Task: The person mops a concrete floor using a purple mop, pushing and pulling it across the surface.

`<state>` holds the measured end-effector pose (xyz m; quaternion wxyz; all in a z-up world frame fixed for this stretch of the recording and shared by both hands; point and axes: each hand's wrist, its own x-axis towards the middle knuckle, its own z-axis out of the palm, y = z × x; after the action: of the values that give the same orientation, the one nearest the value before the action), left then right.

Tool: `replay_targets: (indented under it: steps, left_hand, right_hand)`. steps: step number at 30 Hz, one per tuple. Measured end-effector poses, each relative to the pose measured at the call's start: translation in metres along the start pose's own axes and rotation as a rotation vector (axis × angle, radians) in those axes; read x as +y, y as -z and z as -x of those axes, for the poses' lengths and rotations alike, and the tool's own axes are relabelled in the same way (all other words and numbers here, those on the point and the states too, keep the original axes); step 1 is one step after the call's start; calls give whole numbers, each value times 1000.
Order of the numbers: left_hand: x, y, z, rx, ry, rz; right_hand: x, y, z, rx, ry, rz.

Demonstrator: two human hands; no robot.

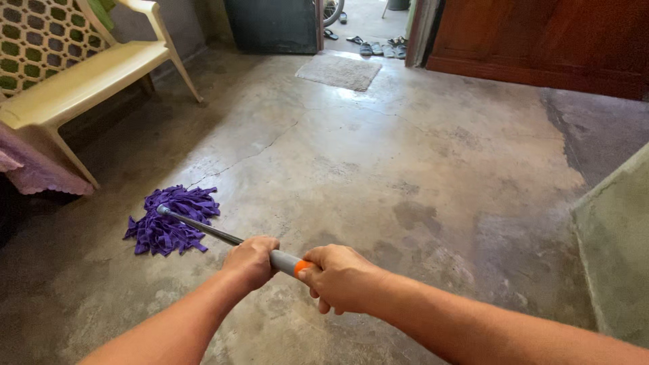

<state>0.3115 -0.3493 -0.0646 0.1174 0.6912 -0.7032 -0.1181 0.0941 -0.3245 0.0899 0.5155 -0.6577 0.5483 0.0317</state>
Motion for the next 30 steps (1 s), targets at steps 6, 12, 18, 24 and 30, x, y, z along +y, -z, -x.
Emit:
replay_targets:
  steps: [6,12,18,24,30]
  left_hand:
    - [58,-8,-14,39,-63,-3]
    - [221,5,-31,-142,-164,109]
    - [395,16,-24,-289,-404,232]
    - [514,38,-3,-343,-613,458]
    - [501,50,9,-223,-604,435]
  right_hand:
    - [39,35,22,229,23,-82]
    - [131,123,92,477,-77,-401]
    - [216,201,193,762,-219,-807]
    - [268,248,278,1065,-107,-884]
    - [264,223,265,1112,44,-777]
